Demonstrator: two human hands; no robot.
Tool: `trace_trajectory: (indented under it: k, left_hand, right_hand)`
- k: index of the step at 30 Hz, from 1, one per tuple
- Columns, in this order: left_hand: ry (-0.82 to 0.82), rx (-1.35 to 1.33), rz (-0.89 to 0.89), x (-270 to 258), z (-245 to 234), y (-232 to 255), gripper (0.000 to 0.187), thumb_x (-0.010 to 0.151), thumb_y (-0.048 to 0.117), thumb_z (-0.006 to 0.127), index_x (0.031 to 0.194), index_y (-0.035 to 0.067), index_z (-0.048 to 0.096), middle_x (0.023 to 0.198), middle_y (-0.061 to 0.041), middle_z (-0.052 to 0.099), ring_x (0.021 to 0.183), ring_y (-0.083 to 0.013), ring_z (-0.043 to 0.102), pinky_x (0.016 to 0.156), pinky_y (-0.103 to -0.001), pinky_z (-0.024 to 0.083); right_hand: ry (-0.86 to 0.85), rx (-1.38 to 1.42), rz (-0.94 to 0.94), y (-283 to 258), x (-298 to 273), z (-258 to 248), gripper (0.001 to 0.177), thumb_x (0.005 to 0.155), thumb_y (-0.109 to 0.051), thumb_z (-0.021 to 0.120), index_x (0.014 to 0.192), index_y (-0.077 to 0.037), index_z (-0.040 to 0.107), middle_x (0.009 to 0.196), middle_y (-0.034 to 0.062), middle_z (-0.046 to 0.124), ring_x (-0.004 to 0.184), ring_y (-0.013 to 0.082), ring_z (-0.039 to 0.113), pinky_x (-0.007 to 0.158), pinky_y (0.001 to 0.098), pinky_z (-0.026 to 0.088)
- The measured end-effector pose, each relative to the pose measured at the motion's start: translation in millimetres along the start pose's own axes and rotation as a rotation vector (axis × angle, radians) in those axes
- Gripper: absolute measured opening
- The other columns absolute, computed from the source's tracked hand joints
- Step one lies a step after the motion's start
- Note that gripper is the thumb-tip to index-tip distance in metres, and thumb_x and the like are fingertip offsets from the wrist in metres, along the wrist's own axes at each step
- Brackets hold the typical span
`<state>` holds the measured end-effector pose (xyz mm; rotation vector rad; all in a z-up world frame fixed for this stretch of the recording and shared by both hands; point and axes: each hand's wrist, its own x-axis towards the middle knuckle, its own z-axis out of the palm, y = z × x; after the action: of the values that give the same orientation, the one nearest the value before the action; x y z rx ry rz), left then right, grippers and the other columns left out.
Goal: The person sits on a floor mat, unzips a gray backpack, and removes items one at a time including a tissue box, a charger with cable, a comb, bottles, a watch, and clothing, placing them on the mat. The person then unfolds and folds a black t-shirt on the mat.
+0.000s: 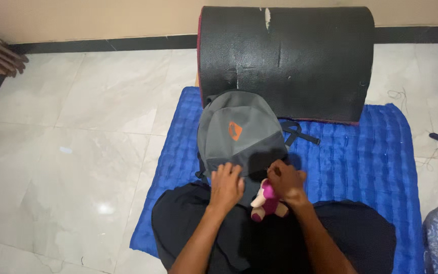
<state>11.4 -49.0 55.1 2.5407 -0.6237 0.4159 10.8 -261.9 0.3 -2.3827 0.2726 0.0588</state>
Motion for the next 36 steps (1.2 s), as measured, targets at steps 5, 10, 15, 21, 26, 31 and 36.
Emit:
trace_trajectory:
  k: [5, 10, 15, 21, 26, 31, 36]
  left_hand:
    - [-0.137, -0.115, -0.009, 22, 30, 19, 0.019, 0.082, 0.012, 0.069, 0.101, 0.006, 0.066, 0.092, -0.014, 0.059, 0.09, -0.0361, 0.059, 0.074, -0.049, 0.044]
    - [-0.101, -0.121, 0.018, 22, 46, 18, 0.01, 0.085, 0.008, 0.066, 0.094, 0.006, 0.064, 0.089, -0.014, 0.059, 0.088, -0.0369, 0.061, 0.074, -0.05, 0.048]
    - [-0.126, -0.119, -0.02, 22, 37, 12, 0.009, 0.086, 0.01, 0.068, 0.088, 0.004, 0.062, 0.087, -0.015, 0.058, 0.085, -0.0379, 0.061, 0.071, -0.051, 0.049]
    - [-0.245, -0.059, -0.074, 32, 42, 22, 0.009, 0.086, 0.011, 0.069, 0.09, 0.004, 0.065, 0.087, -0.014, 0.06, 0.085, -0.0367, 0.062, 0.07, -0.051, 0.049]
    - [-0.252, 0.023, -0.096, 32, 50, 31, 0.014, 0.081, 0.009, 0.069, 0.095, 0.006, 0.069, 0.092, -0.012, 0.063, 0.091, -0.0339, 0.064, 0.074, -0.049, 0.049]
    - [-0.179, 0.03, -0.063, 45, 82, 33, 0.038, 0.078, 0.017, 0.075, 0.111, 0.002, 0.065, 0.099, -0.016, 0.061, 0.092, -0.0389, 0.062, 0.073, -0.056, 0.048]
    - [-0.251, -0.025, 0.083, 48, 123, 27, 0.026, 0.088, 0.011, 0.065, 0.114, 0.01, 0.065, 0.108, -0.011, 0.061, 0.1, -0.0322, 0.061, 0.081, -0.048, 0.051]
  right_hand:
    - [-0.036, 0.202, -0.104, 12, -2, 14, 0.022, 0.089, -0.032, 0.063, 0.095, -0.011, 0.068, 0.082, 0.01, 0.076, 0.079, 0.0334, 0.075, 0.072, 0.0441, 0.055]
    - [-0.09, -0.004, -0.105, 21, 8, -10, 0.022, 0.089, -0.034, 0.063, 0.095, -0.014, 0.069, 0.081, 0.0088, 0.077, 0.079, 0.0326, 0.074, 0.074, 0.0458, 0.052]
    - [-0.065, -0.114, -0.077, 34, 34, -34, 0.023, 0.09, -0.037, 0.059, 0.09, -0.019, 0.073, 0.081, 0.0084, 0.078, 0.081, 0.0319, 0.074, 0.077, 0.0492, 0.047]
    - [-0.116, -0.234, 0.016, 63, 69, -52, 0.023, 0.089, -0.041, 0.065, 0.089, -0.019, 0.073, 0.084, 0.0054, 0.077, 0.085, 0.0309, 0.073, 0.082, 0.0555, 0.044]
    - [-0.048, -0.301, -0.308, 72, 94, -64, 0.015, 0.085, -0.034, 0.067, 0.088, -0.021, 0.074, 0.085, 0.0061, 0.075, 0.088, 0.0323, 0.071, 0.082, 0.0571, 0.048]
    - [0.109, -0.453, -0.451, 72, 89, -54, 0.021, 0.087, -0.035, 0.064, 0.096, -0.019, 0.075, 0.087, 0.0099, 0.075, 0.088, 0.0334, 0.071, 0.077, 0.0615, 0.046]
    - [0.104, -0.584, -0.213, 64, 72, -29, 0.026, 0.094, -0.038, 0.059, 0.102, -0.016, 0.071, 0.088, 0.0088, 0.074, 0.084, 0.0318, 0.071, 0.075, 0.054, 0.049]
